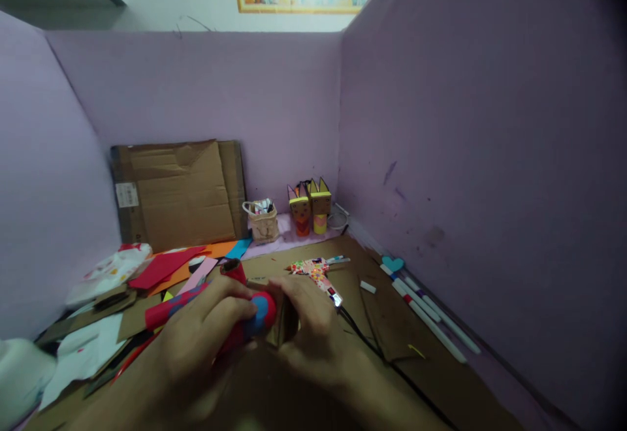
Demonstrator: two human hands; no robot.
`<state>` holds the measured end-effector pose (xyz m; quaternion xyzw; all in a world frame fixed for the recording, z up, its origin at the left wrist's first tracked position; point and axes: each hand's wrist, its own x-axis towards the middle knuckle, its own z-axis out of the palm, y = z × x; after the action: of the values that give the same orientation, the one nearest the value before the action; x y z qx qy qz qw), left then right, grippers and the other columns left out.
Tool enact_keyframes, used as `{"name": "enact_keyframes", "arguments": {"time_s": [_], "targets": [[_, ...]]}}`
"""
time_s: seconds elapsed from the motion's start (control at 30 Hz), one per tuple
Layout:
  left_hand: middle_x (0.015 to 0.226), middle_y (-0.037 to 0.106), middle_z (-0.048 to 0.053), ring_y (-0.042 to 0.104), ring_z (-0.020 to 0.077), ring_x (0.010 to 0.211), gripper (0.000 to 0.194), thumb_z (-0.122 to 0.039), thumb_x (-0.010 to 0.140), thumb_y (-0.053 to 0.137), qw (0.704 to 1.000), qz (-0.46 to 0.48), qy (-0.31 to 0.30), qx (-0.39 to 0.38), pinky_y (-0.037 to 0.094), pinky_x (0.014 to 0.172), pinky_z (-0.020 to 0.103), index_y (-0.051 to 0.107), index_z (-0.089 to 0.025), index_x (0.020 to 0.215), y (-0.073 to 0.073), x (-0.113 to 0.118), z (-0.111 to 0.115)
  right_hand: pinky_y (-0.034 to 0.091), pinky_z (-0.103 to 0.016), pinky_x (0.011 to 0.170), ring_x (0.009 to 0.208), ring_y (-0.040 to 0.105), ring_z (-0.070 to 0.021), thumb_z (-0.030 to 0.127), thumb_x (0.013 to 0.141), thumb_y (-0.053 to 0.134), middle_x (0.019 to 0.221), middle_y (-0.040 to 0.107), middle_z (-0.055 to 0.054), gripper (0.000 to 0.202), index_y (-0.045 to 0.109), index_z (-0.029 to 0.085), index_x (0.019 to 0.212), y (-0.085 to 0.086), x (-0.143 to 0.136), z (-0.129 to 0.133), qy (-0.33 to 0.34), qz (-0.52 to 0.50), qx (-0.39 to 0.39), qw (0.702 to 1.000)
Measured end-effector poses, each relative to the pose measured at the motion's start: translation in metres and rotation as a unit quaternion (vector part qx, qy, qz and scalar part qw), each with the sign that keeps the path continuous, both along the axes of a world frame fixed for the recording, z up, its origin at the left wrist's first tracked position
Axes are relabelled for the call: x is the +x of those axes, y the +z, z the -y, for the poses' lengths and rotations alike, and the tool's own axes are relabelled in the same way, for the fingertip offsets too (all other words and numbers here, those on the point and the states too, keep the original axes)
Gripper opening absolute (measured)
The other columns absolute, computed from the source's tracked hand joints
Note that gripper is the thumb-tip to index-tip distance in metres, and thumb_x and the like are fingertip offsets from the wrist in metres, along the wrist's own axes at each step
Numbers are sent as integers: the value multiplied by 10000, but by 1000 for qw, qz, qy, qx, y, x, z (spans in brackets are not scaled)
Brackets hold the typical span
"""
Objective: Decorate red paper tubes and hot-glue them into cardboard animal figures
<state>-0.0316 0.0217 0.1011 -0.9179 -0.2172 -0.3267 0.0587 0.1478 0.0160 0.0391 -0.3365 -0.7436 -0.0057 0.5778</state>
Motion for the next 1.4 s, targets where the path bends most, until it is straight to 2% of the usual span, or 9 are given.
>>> {"name": "enact_keyframes", "arguments": {"time_s": [0.3, 0.47, 0.63, 0.8, 0.9, 1.0, 1.13, 1.27, 1.4], "targets": [[984, 563, 75, 577, 166, 810, 246, -60, 800, 488, 999, -35, 15, -5, 454, 629, 245, 488, -200, 1002, 11, 6, 6, 496, -326, 766, 880, 615, -203, 171, 700, 664, 978, 667, -65, 486, 492, 205, 1154, -3, 0, -2, -1, -12, -13, 1000], [942, 555, 50, 559, 164, 769, 209, -93, 799, 481, 998, -38, 43, -9, 415, 593, 249, 492, -213, 970, 24, 18, 6, 515, -323, 764, 863, 633, -207, 270, 650, 734, 968, 667, -71, 515, 519, 200, 1113, -2, 3, -5, -1, -50, -45, 998], [860, 528, 14, 523, 164, 732, 166, -90, 753, 506, 992, -68, 59, -84, 384, 593, 261, 484, -215, 861, 28, 22, 1, 523, -332, 788, 891, 641, -221, 306, 633, 746, 991, 668, -86, 533, 534, 191, 1108, -7, 2, -9, -6, -62, -85, 994], [895, 552, 18, 553, 176, 790, 208, -89, 734, 522, 985, -84, 65, -135, 430, 643, 281, 505, -215, 898, 28, 20, -3, 510, -332, 849, 953, 639, -233, 286, 596, 780, 1050, 668, -86, 588, 538, 198, 1125, -16, -1, -12, -2, -71, -129, 989], [1132, 569, 84, 570, 250, 1010, 472, -213, 719, 638, 989, -56, 59, -126, 478, 789, 363, 478, -223, 1163, 31, 17, -5, 487, -340, 905, 1016, 624, -241, 267, 583, 787, 1117, 654, -82, 622, 540, 207, 1151, -20, -3, -15, 34, -109, -178, 977], [1397, 421, 146, 439, 327, 1248, 924, -362, 643, 743, 992, 15, 45, -118, 419, 978, 449, 242, -226, 1407, 39, 9, -6, 492, -345, 902, 1028, 621, -247, 244, 555, 795, 1125, 656, -73, 637, 552, 212, 1143, -19, -3, -19, 84, -177, -242, 950], [1437, 403, 101, 437, 305, 1270, 903, -381, 684, 702, 976, 115, 60, -175, 391, 1030, 433, 212, -263, 1433, 46, -7, -5, 513, -352, 838, 950, 640, -258, 246, 486, 820, 1022, 691, -59, 632, 599, 198, 1076, -15, 4, -24, 118, -255, -300, 911], [1400, 455, 119, 456, 320, 1256, 887, -373, 651, 721, 941, 120, 123, -292, 397, 1025, 463, 288, -232, 1413, 26, -14, -7, 483, -392, 879, 1027, 608, -296, 367, 511, 823, 1076, 683, -85, 654, 612, 188, 1104, -14, 12, -27, 180, -290, -334, 879], [1371, 498, 124, 489, 327, 1230, 860, -322, 670, 694, 905, 128, 89, -395, 435, 972, 508, 277, -252, 1418, -23, -13, -13, 467, -414, 910, 1041, 604, -309, 432, 496, 837, 1094, 675, -99, 734, 601, 183, 1145, -14, 11, -24, 170, -240, -328, 898]]}}
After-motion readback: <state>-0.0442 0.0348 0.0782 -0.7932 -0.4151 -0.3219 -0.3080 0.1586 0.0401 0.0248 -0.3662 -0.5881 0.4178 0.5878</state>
